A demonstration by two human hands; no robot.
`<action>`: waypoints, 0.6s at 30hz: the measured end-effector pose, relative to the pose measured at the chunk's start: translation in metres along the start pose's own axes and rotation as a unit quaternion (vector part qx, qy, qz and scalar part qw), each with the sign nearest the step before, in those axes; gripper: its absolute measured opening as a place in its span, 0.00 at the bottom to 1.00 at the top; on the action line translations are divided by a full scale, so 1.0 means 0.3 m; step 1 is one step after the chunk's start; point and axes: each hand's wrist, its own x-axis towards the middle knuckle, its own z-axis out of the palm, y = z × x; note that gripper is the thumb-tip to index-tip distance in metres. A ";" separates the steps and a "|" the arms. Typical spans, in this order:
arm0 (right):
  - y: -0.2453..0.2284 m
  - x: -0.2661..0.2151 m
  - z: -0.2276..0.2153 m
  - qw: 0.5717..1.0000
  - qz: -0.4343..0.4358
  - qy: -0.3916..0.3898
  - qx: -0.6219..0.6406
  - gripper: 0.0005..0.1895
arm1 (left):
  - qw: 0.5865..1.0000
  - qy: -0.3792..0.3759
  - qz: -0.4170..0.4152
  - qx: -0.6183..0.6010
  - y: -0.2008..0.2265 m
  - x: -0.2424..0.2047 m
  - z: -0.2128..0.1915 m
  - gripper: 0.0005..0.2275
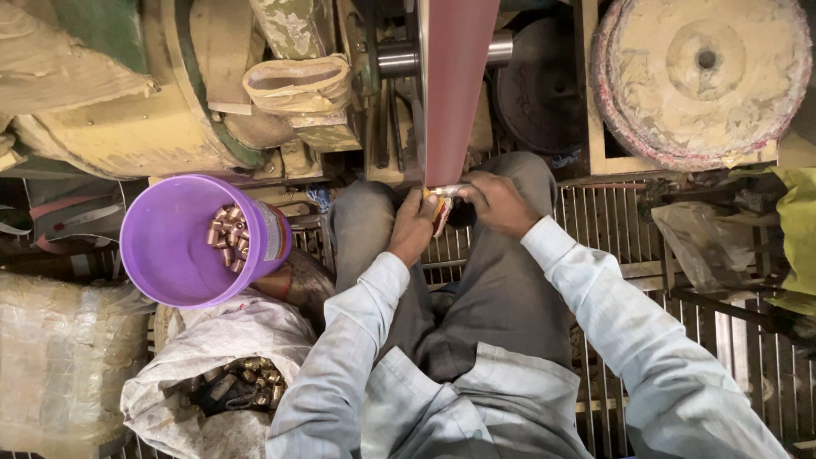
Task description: The person sits on a metal grate floor and repeatedly picks up small brass-colored metal parts from a white sack. They hold each part against a vertical belt sander to polish it, then place the finished part into a purple bucket. The process is repeated continuously.
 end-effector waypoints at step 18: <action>-0.024 -0.037 0.028 0.997 -0.034 0.059 -0.044 0.09 | 0.999 -0.006 0.030 -0.026 -0.003 -0.012 -0.004 0.10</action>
